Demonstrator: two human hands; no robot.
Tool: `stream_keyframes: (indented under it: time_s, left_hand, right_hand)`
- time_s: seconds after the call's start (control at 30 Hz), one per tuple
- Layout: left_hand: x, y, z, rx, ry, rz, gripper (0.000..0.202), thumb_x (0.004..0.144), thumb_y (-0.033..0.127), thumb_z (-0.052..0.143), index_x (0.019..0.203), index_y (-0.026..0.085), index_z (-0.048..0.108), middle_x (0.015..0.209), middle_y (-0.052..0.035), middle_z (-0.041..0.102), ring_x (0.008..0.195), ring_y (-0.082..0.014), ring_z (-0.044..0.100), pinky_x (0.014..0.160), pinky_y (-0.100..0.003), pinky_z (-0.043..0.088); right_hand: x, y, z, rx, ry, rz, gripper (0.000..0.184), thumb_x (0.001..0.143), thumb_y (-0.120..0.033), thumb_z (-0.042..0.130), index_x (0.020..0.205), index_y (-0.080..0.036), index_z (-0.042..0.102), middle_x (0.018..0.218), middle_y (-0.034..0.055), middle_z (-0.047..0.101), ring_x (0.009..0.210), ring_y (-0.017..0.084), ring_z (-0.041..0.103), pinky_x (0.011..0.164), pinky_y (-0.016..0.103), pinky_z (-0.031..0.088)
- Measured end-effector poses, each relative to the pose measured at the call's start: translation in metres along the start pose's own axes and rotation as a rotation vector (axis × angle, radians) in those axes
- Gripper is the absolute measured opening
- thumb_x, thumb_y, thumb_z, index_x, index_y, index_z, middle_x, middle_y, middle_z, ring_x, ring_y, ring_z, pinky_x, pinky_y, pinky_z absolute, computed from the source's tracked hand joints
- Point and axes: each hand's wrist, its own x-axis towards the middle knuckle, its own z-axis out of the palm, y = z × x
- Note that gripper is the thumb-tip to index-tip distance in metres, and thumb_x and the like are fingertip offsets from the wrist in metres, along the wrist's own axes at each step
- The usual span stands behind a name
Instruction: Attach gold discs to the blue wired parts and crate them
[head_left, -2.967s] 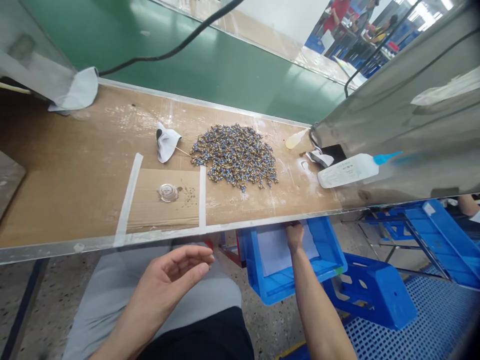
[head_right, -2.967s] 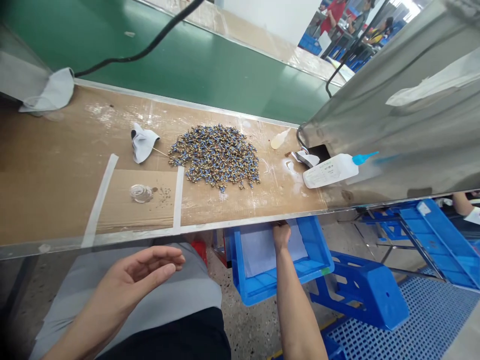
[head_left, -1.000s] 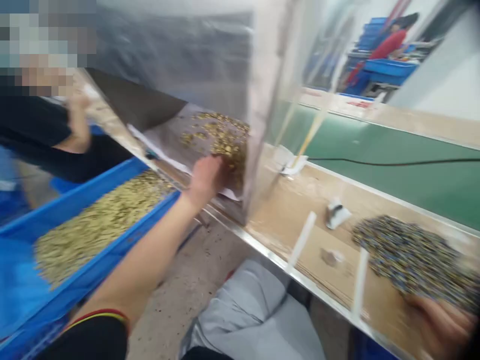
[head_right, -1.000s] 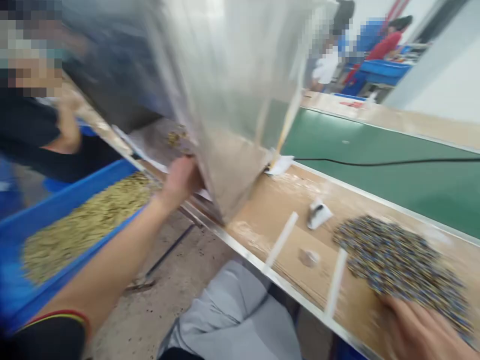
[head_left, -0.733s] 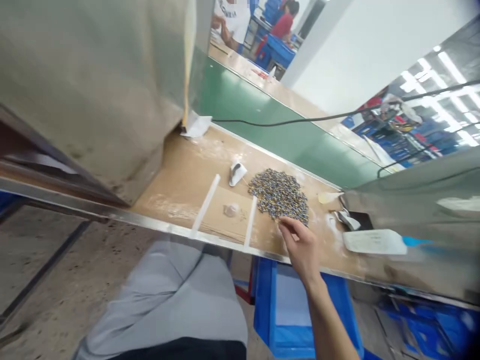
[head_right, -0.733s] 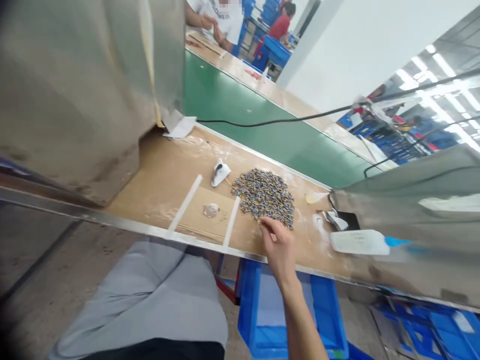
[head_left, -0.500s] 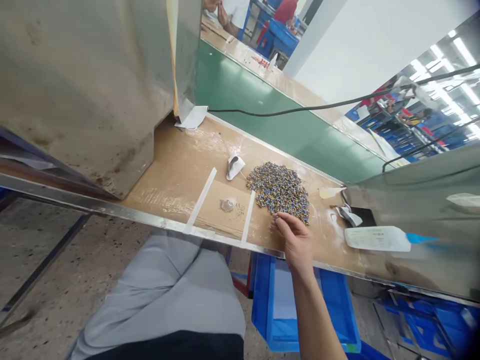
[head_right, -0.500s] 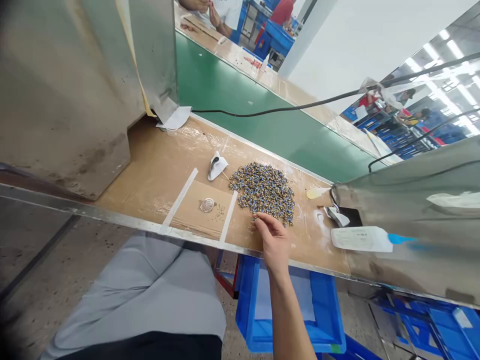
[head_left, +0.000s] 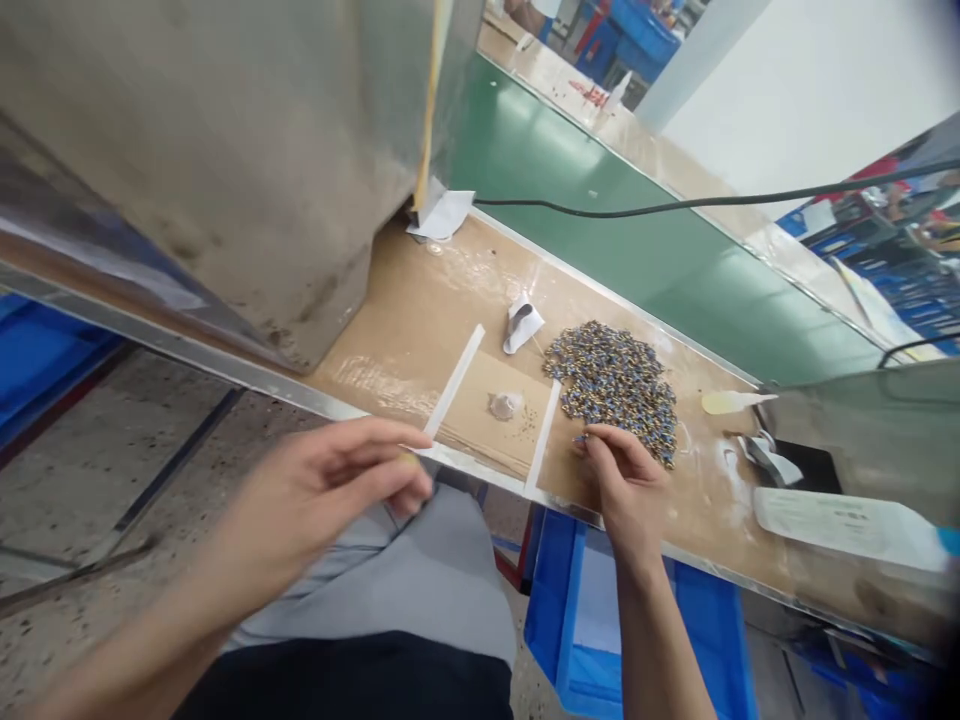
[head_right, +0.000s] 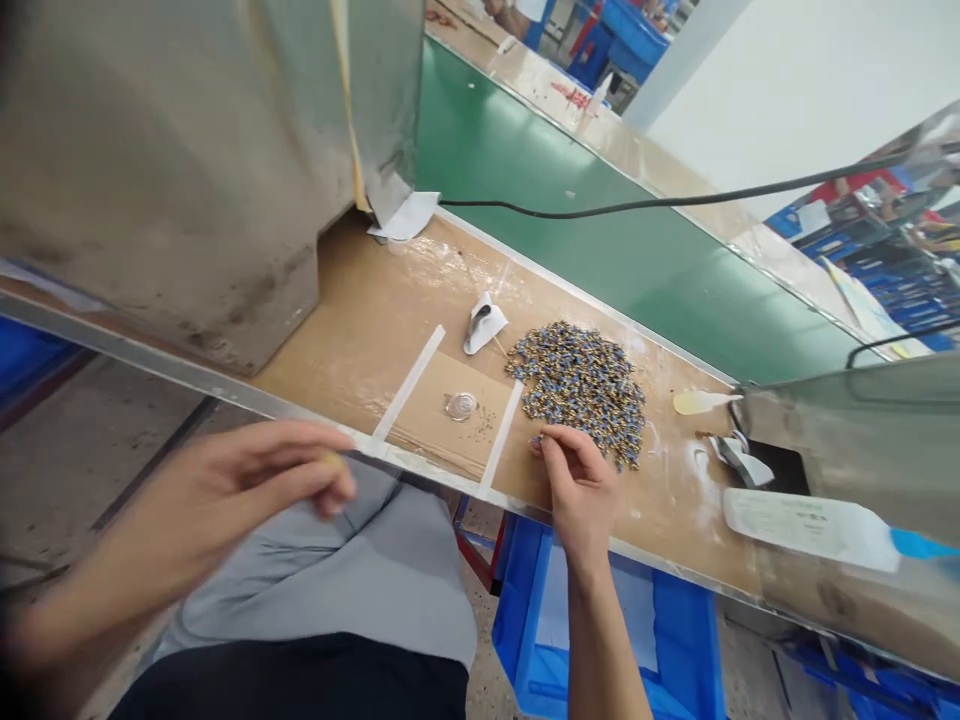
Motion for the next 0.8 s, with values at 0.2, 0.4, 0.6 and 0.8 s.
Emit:
stream_keyframes:
  time_s: [0.2,0.4,0.6,0.8]
  left_hand:
    - [0.032,-0.027,0.035,-0.269,-0.116,-0.069,0.029,0.102,0.037,0.086,0.129,0.026,0.086,0.109,-0.0038,0.091,0.095,-0.0189,0.087,0.094,-0.029,0.071]
    - [0.035,-0.029,0.038,-0.280,-0.100,-0.037,0.028,0.102,0.031,0.085,0.128,0.020,0.083,0.110,-0.0053,0.091,0.102,-0.0207,0.087,0.097,-0.032,0.072]
    - [0.041,-0.036,0.043,-0.254,-0.108,0.038,0.019,0.106,0.030,0.079,0.121,0.021,0.086,0.108,-0.0048,0.090,0.103,-0.0214,0.086,0.097,-0.033,0.071]
    - [0.045,-0.040,0.040,-0.290,-0.181,-0.010,0.018,0.108,0.033,0.077,0.122,0.022,0.077,0.110,-0.0049,0.089,0.101,-0.0222,0.086,0.093,-0.035,0.071]
  right_hand:
    - [-0.003,-0.011,0.008,-0.328,-0.088,-0.362,0.018,0.110,-0.034,0.068,0.111,-0.029,0.086,0.121,0.0070,0.083,0.113,0.027,0.079,0.103,0.045,0.063]
    - [-0.005,-0.017,0.011,-0.308,-0.087,-0.355,0.015,0.110,-0.033,0.071,0.110,-0.030,0.086,0.119,0.0046,0.084,0.113,0.026,0.080,0.102,0.043,0.063]
    - [-0.004,-0.032,0.018,-0.274,-0.047,-0.302,0.016,0.109,-0.035,0.073,0.107,-0.029,0.088,0.116,0.0061,0.083,0.109,0.026,0.079,0.097,0.043,0.063]
    - [-0.003,-0.064,0.039,-0.119,0.024,-0.336,0.007,0.104,-0.029,0.082,0.107,-0.028,0.088,0.114,0.0057,0.083,0.108,0.025,0.079,0.096,0.042,0.065]
